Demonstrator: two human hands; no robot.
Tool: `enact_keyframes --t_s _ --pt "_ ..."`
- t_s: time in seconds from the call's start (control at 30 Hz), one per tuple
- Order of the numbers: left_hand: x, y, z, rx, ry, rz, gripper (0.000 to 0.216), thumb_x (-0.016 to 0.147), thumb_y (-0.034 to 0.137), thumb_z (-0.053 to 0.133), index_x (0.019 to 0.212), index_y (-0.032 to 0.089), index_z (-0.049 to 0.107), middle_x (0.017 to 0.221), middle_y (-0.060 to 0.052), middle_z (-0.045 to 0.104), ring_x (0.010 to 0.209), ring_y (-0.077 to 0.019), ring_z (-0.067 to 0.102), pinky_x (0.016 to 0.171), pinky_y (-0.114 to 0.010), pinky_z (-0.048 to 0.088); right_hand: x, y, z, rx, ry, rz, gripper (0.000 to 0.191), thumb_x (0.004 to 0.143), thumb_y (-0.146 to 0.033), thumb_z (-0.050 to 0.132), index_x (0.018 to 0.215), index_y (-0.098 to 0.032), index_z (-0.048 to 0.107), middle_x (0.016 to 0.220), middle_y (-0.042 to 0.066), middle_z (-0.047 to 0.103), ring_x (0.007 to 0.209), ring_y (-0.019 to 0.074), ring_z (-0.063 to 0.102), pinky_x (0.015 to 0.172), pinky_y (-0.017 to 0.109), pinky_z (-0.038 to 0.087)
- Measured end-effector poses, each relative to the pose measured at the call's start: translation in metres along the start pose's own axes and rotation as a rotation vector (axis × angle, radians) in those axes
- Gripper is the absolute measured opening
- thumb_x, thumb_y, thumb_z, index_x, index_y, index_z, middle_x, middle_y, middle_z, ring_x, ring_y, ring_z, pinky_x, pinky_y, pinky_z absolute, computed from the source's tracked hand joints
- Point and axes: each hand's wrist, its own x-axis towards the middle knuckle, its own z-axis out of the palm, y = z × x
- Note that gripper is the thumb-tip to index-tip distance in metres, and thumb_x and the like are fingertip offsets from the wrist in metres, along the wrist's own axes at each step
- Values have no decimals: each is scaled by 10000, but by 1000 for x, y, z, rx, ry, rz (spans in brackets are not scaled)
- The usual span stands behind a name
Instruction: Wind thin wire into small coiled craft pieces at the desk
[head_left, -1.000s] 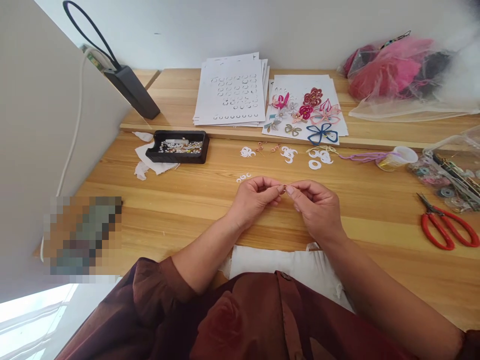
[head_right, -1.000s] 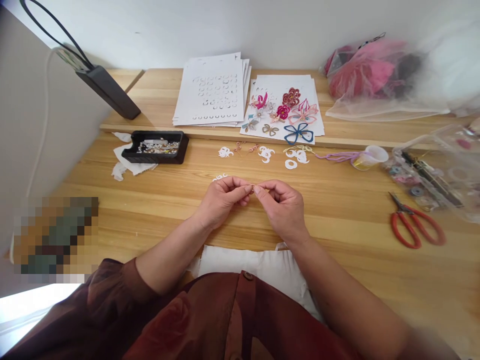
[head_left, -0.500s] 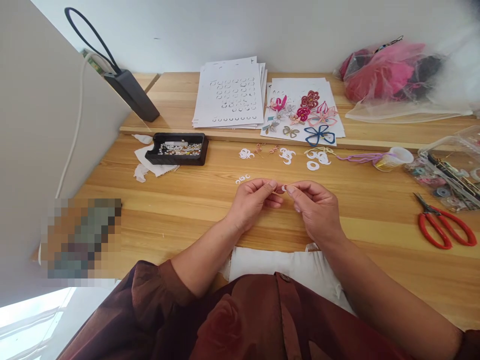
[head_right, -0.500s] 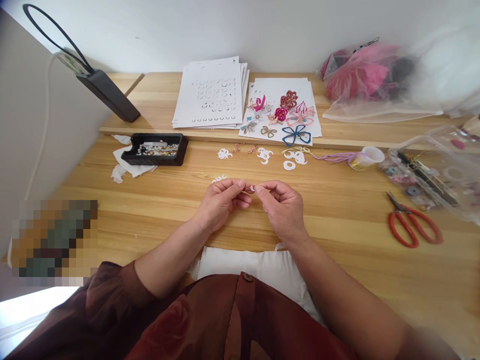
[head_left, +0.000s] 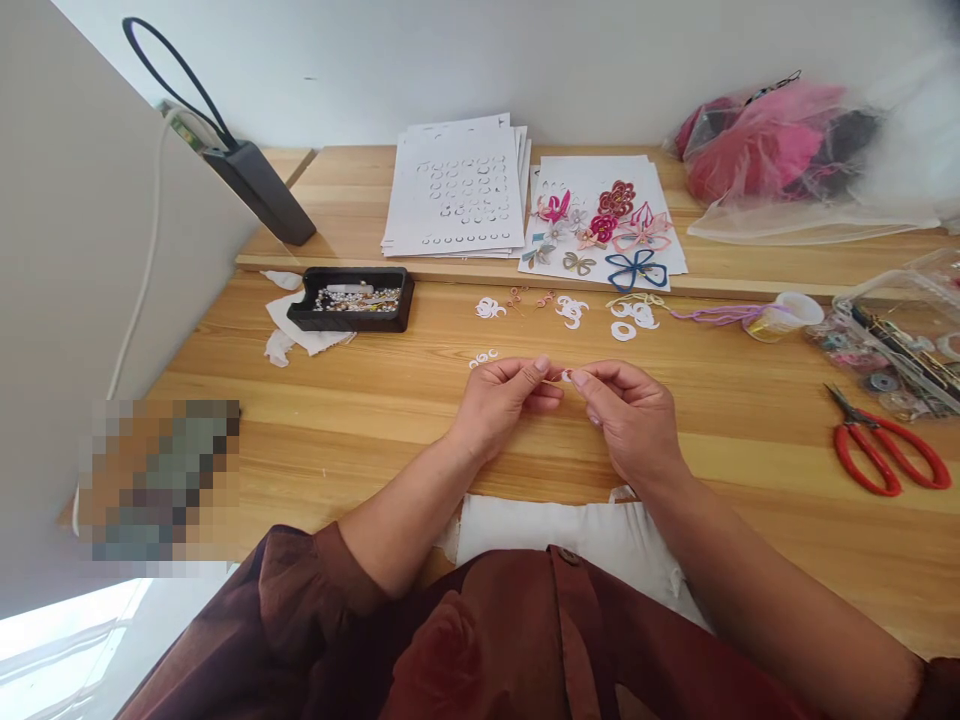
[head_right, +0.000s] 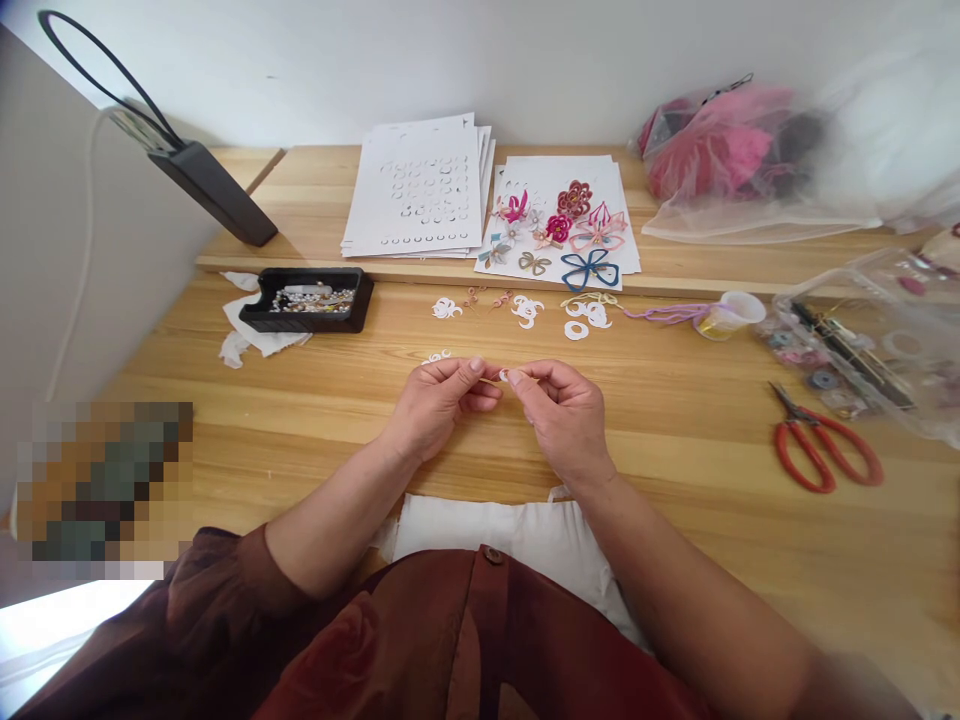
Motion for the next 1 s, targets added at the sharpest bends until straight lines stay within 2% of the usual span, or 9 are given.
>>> enact_keyframes --t_s 0.1,0.17,0.27,0.4,0.5,0.57,0.7,0.8,1.0 --pt "0 0 0 4 -18 -8 394 676 456 878 874 128 790 805 -73 762 691 -116 690 709 -223 566 0 -1 0 8 3 11 152 792 -334 790 759 -199 729 540 -52 534 466 62 367 447 227 266" --pt "-1 0 0 6 -14 -6 406 665 441 888 907 131 788 867 -79 771 709 -118 694 724 -230 569 0 -1 0 12 2 18 156 792 -336 791 758 -199 724 541 -54 531 465 60 363 447 227 261" --pt "0 1 0 -9 21 1 415 698 491 856 883 127 777 963 -96 771 698 -122 695 695 -246 579 0 0 -1 8 -1 14 155 793 -337 792 764 -200 726 547 -54 534 472 61 369 456 228 272" --pt "0 1 0 -6 29 -2 403 733 502 825 840 117 769 928 -98 763 676 -122 691 656 -237 582 0 1 -1 -13 2 -6 156 795 -346 790 767 -204 730 557 -48 547 477 69 375 458 234 284" --pt "-1 1 0 0 -2 20 393 687 408 877 966 151 775 976 -75 760 703 -118 698 676 -234 589 0 2 -1 -19 2 -8 163 798 -356 783 767 -205 728 569 -43 557 482 74 374 460 238 288" --pt "-2 1 1 -5 -11 20 423 687 415 877 1014 169 769 998 -68 756 704 -117 699 671 -239 593 0 2 -1 -14 2 -4 167 799 -359 781 765 -205 725 571 -43 557 483 75 374 462 239 288" --pt "-2 1 3 -3 19 -20 449 728 539 821 920 136 768 956 -96 754 665 -119 687 624 -234 587 0 -1 0 -22 -5 -4 165 797 -354 782 762 -203 724 561 -48 545 484 73 373 466 237 286" --pt "-2 0 3 -5 26 -34 453 740 552 807 886 126 764 906 -93 750 656 -117 682 608 -224 582 -1 -2 0 -36 2 3 166 793 -349 786 755 -200 722 547 -51 529 483 71 369 468 237 282" --pt "-2 -3 1 -18 -2 -13 381 673 393 890 930 138 770 859 -52 744 665 -111 681 635 -227 585 -1 0 0 -24 -7 -3 167 801 -355 777 768 -200 723 552 -49 537 476 70 367 457 236 274"
